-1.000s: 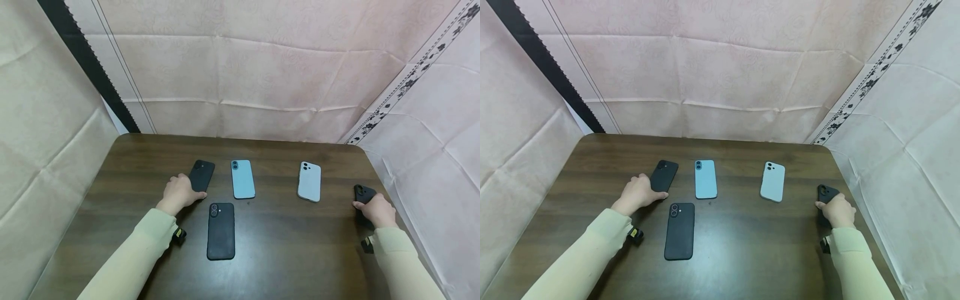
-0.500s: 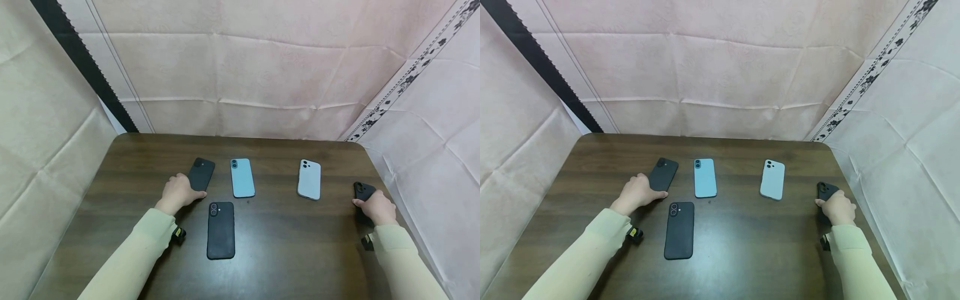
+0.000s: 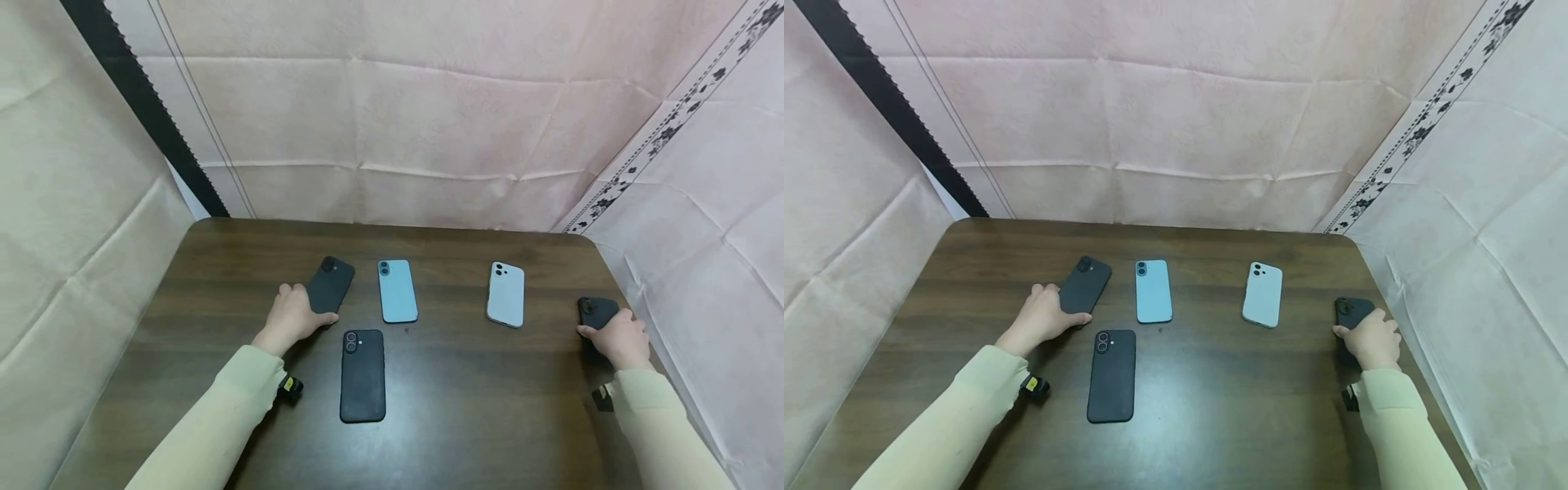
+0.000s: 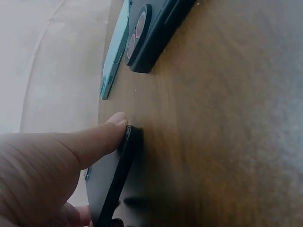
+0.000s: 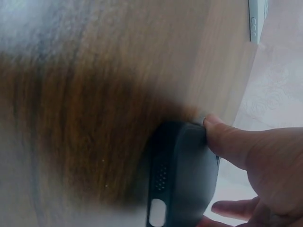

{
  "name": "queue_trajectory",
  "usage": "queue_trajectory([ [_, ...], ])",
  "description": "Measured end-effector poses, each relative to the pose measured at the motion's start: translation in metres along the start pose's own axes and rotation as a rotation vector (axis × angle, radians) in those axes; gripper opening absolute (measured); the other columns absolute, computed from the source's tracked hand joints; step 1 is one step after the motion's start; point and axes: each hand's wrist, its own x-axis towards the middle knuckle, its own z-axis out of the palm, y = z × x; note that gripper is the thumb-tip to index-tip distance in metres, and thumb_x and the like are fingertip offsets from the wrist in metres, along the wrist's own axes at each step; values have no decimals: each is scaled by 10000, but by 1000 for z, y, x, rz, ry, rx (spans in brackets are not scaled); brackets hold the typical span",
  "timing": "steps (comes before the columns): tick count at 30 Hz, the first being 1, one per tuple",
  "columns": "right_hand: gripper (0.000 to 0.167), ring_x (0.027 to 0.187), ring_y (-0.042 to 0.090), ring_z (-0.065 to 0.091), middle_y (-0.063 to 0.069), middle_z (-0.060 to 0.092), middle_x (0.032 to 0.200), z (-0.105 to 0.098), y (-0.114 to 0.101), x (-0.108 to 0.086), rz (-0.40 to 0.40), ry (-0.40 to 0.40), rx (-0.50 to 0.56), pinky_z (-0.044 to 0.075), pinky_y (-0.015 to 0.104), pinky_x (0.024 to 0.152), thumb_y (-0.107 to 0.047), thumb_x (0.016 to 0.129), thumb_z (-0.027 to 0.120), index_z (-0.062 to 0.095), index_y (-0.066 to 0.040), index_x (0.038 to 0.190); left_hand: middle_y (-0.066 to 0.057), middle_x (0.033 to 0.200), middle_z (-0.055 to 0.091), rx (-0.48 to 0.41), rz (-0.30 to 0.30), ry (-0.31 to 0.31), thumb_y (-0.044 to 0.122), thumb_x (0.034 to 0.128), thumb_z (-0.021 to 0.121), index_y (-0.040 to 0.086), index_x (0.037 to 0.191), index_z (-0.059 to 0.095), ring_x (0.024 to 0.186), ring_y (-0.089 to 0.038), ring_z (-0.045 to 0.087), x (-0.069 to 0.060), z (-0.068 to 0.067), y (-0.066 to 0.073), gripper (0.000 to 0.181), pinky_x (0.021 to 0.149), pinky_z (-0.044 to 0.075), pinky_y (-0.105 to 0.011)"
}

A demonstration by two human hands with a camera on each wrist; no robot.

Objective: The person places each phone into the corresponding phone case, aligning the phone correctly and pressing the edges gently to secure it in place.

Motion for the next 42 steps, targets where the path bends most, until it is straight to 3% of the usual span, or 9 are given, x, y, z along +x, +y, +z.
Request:
queue_trajectory([
  [14, 952, 1124, 618, 268, 515, 282, 1189, 5, -3, -2, -52, 129, 3, 313, 662, 910, -360, 842, 728, 175, 221, 1355, -306, 1268, 445, -180, -11, -5, 311, 920, 665, -97, 1369, 382, 1040, -390, 514, 2, -2, -6, 669, 912, 466, -539],
  [22, 632, 1069, 620, 307, 497, 332, 1139, -1, -3, -2, -94, 146, 28, 281, 631, 919, -194, 937, 531, 252, 241, 1300, -297, 1273, 496, -254, -37, -43, 268, 965, 598, -71, 1360, 376, 1042, -381, 541, -1, -6, -4, 566, 905, 474, -540],
  [32, 561, 1095, 584, 381, 461, 337, 1190, -8, -3, -2, -69, 98, 63, 365, 641, 892, -119, 962, 384, 210, 218, 1376, -275, 1265, 505, -310, -20, -65, 216, 987, 551, -79, 1335, 407, 1034, -358, 547, 1, -6, -9, 479, 900, 479, -517],
  [42, 516, 1185, 577, 379, 456, 380, 1280, -18, -9, -5, -118, 98, 127, 342, 618, 974, -64, 946, 361, 271, 182, 1390, -261, 1175, 536, -593, -48, -181, 138, 999, 536, -90, 1324, 382, 865, -228, 648, 2, -6, -16, 426, 709, 553, -339],
])
